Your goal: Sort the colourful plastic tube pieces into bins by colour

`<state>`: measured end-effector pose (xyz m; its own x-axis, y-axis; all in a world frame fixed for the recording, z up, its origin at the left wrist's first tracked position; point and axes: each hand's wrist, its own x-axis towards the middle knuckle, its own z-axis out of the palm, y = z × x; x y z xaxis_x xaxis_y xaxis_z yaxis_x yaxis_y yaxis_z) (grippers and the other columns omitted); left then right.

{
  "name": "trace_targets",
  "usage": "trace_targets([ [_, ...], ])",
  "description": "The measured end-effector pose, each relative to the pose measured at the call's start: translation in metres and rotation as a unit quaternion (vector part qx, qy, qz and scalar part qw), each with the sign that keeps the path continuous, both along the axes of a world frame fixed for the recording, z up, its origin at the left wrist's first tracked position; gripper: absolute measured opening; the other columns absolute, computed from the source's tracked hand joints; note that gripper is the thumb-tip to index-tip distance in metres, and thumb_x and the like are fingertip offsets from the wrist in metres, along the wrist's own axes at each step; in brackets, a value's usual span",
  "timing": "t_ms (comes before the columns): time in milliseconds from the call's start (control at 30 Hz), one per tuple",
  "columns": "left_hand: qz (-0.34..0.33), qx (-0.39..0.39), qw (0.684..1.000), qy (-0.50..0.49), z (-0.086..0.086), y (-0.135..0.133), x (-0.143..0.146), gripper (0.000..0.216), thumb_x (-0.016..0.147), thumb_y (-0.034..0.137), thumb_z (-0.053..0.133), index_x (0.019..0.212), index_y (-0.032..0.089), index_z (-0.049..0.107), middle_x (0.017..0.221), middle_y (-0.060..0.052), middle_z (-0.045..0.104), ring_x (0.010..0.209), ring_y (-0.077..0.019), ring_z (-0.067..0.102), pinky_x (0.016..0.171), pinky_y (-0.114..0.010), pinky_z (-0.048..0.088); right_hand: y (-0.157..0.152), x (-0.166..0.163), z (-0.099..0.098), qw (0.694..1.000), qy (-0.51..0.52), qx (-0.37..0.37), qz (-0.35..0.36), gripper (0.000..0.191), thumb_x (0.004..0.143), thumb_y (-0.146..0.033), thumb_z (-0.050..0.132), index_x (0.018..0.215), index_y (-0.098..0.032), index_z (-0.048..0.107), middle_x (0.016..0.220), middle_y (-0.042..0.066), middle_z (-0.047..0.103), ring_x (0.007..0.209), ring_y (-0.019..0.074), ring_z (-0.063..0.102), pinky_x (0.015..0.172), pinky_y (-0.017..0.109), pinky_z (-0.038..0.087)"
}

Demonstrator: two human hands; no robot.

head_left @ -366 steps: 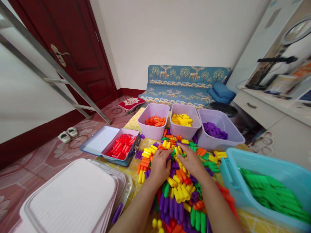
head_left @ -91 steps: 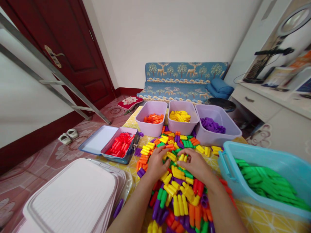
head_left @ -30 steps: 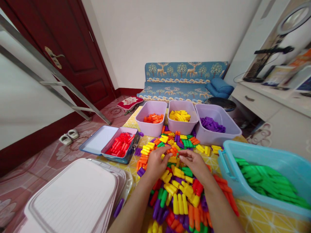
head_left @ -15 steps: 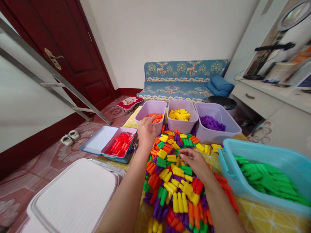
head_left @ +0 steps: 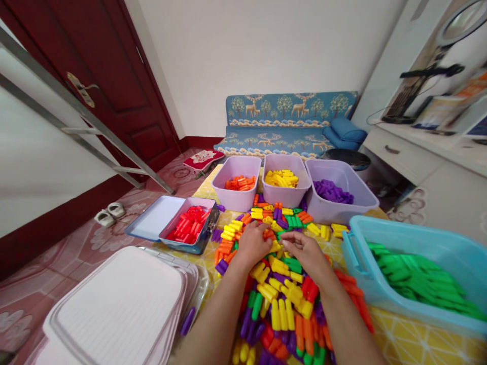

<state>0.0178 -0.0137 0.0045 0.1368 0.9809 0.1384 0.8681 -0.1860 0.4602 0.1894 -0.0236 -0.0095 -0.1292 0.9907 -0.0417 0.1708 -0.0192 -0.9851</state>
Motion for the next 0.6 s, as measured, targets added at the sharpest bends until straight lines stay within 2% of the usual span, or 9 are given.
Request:
trace_targets([
  [200, -0.002, 0.005, 0.998, -0.056, -0.008, 0.001, -0.004, 0.036, 0.077, 0.033, 0.06, 0.11, 0.02, 0.065, 0.105, -0.009, 0.064, 0.104, -0.0251, 0.058, 0.093, -0.037, 0.046, 0.002, 0.001, -0.003, 1.0, 0.001, -0.006, 0.0, 0.035, 0.068, -0.041, 0.066, 0.092, -0.016, 0.066, 0.079, 0.005, 0.068, 0.072, 0.0191, 0.064, 0.064, 0.031, 0.05],
  [433, -0.046, -0.018, 0.99, -0.13, -0.015, 0.0, -0.013, 0.041, 0.074, 0.017, 0.064, 0.115, 0.023, 0.06, 0.11, -0.005, 0.068, 0.103, -0.0218, 0.063, 0.09, -0.034, 0.049, 0.001, -0.002, -0.002, 1.0, -0.005, -0.012, -0.002, 0.035, 0.067, -0.041, 0.066, 0.09, -0.015, 0.066, 0.079, 0.005, 0.066, 0.07, 0.0182, 0.063, 0.063, 0.03, 0.049],
  [533, -0.051, 0.008, 0.989, -0.142, -0.008, -0.002, -0.017, 0.04, 0.073, 0.017, 0.068, 0.113, 0.023, 0.063, 0.112, -0.006, 0.069, 0.105, -0.0231, 0.063, 0.093, -0.035, 0.048, 0.001, -0.001, -0.003, 1.0, -0.002, -0.009, 0.0, 0.034, 0.067, -0.041, 0.066, 0.09, -0.016, 0.066, 0.078, 0.004, 0.066, 0.07, 0.0181, 0.063, 0.064, 0.03, 0.05],
  [600, -0.041, 0.048, 0.987, -0.148, 0.006, -0.002, -0.023, 0.038, 0.074, 0.016, 0.067, 0.112, 0.022, 0.064, 0.112, -0.007, 0.07, 0.104, -0.0236, 0.064, 0.094, -0.037, 0.049, 0.001, -0.001, -0.004, 1.0, 0.0, -0.008, 0.002, 0.034, 0.067, -0.042, 0.067, 0.09, -0.016, 0.066, 0.078, 0.004, 0.066, 0.07, 0.0181, 0.063, 0.065, 0.031, 0.05],
])
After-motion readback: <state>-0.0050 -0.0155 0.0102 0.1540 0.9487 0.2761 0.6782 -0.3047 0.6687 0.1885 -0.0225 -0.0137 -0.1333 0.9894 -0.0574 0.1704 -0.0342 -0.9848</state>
